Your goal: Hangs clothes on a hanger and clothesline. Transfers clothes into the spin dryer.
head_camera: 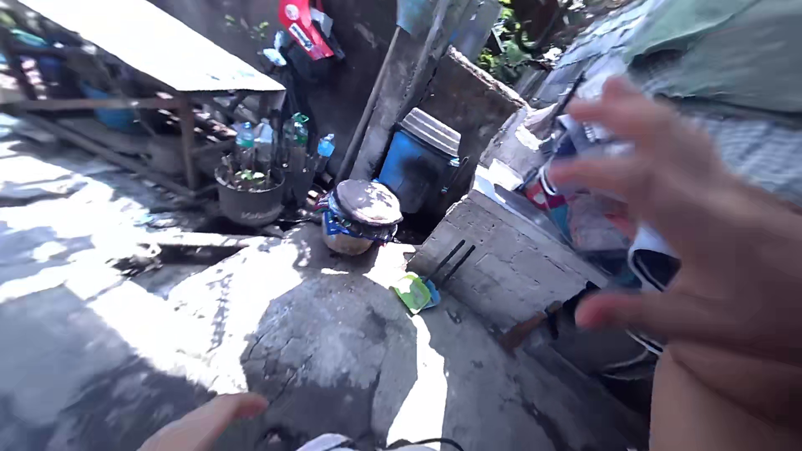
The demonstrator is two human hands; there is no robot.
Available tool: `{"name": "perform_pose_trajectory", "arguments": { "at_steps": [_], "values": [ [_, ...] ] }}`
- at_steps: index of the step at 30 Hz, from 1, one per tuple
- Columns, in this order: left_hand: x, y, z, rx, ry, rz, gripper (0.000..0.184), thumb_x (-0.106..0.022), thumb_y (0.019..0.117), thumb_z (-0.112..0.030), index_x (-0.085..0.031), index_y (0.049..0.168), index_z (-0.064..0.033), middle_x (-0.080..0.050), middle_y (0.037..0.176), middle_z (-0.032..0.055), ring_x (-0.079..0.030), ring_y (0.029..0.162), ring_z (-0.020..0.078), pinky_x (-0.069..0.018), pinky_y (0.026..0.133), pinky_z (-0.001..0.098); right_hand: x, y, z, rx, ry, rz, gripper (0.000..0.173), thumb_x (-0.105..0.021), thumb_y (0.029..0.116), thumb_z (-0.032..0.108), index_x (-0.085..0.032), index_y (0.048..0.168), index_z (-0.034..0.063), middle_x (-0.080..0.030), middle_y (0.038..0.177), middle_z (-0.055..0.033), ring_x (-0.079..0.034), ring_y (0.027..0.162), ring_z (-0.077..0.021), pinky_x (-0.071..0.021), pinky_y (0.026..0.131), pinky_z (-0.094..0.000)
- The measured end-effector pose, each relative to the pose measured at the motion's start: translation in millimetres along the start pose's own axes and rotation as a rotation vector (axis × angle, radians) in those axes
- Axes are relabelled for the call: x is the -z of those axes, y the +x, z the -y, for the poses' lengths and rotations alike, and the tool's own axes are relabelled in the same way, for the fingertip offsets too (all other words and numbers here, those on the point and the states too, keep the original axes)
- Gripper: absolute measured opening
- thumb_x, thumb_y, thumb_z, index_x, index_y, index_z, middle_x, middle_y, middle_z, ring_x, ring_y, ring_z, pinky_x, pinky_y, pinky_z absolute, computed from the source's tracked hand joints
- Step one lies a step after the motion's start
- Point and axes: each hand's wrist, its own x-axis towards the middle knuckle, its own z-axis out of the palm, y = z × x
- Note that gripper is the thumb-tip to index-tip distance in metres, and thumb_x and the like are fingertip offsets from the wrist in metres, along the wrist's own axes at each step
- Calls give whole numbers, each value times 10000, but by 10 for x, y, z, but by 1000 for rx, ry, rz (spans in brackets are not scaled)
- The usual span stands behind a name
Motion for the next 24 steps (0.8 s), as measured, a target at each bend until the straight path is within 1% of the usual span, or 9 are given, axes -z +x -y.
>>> {"name": "perform_pose_trajectory", "arguments": {
  "at_steps": [2,4,7,10,14,18,21,23,24],
  "values": [
    [-96,-740,163,207,-13,-147,705,-626,952,-524,-577,1307,83,-654,1197,313,-641,1110,493,-477,958,690,-747,-113,567,464,403,320,567,-563,992,568,-577,1418,195,-463,1552,-210,-373,1488,-396,-340,1187,-576],
    [-218,-1547,142,506,-54,-298,719,-634,936,-563,-582,1332,35,-648,1226,277,-625,1146,462,-462,980,680,-1166,27,897,706,819,502,488,-652,998,405,-620,1351,70,-550,1455,-253,-470,1427,-371,-389,1175,-503],
    [-427,-2689,-56,910,-133,-561,685,-675,930,-555,-597,1341,-12,-655,1232,248,-622,1163,435,-452,993,678,-1759,652,1524,943,1271,271,537,-660,945,550,-577,1325,180,-660,1313,-13,-598,1284,-155,-481,1097,-358],
    [-748,-3790,-348,1281,-124,-887,675,-714,896,-577,-621,1318,-58,-649,1244,225,-606,1179,432,-444,992,689,-1927,1274,2771,1064,1527,231,577,-651,903,616,-618,1311,209,-665,1323,20,-612,1265,-164,-499,1077,-381],
    [-1292,-5066,-380,1660,-39,-1604,743,-836,827,-453,-592,1328,38,-468,1423,365,-434,1304,598,-357,983,780,-1821,1864,4497,1237,1377,377,511,-671,938,536,-598,1367,269,-483,1543,61,-429,1445,-117,-420,1169,-347],
    [-1584,-6120,173,1640,-203,-2042,791,-718,932,-476,-459,1452,61,-368,1485,416,-400,1333,623,-369,1034,749,-1697,2036,6341,1329,1294,486,501,-652,967,450,-655,1294,70,-579,1438,-127,-534,1340,-159,-471,1090,-350],
    [-1369,-6628,731,1626,-219,-2311,981,-743,919,-442,-227,1557,95,-206,1574,425,-265,1449,588,-291,1164,656,-1810,2008,7795,1363,1029,678,424,-628,999,264,-636,1277,-57,-568,1407,-255,-556,1311,-359,-443,1095,-531],
    [-1187,-6833,1045,1648,-173,-2488,1093,-771,908,-372,-53,1593,87,-127,1624,382,-235,1504,504,-275,1213,547,-2029,1905,8662,1407,883,659,341,-628,1016,152,-636,1265,-82,-582,1371,-285,-577,1276,-410,-447,1099,-545],
    [-1126,-6884,1158,1609,-121,-2607,1054,-771,912,-274,-51,1598,75,-180,1630,347,-274,1510,442,-279,1226,487,-2153,1866,9020,1435,839,624,305,-619,1015,115,-652,1245,-83,-592,1356,-292,-577,1276,-426,-440,1106,-555]
  ]
}}
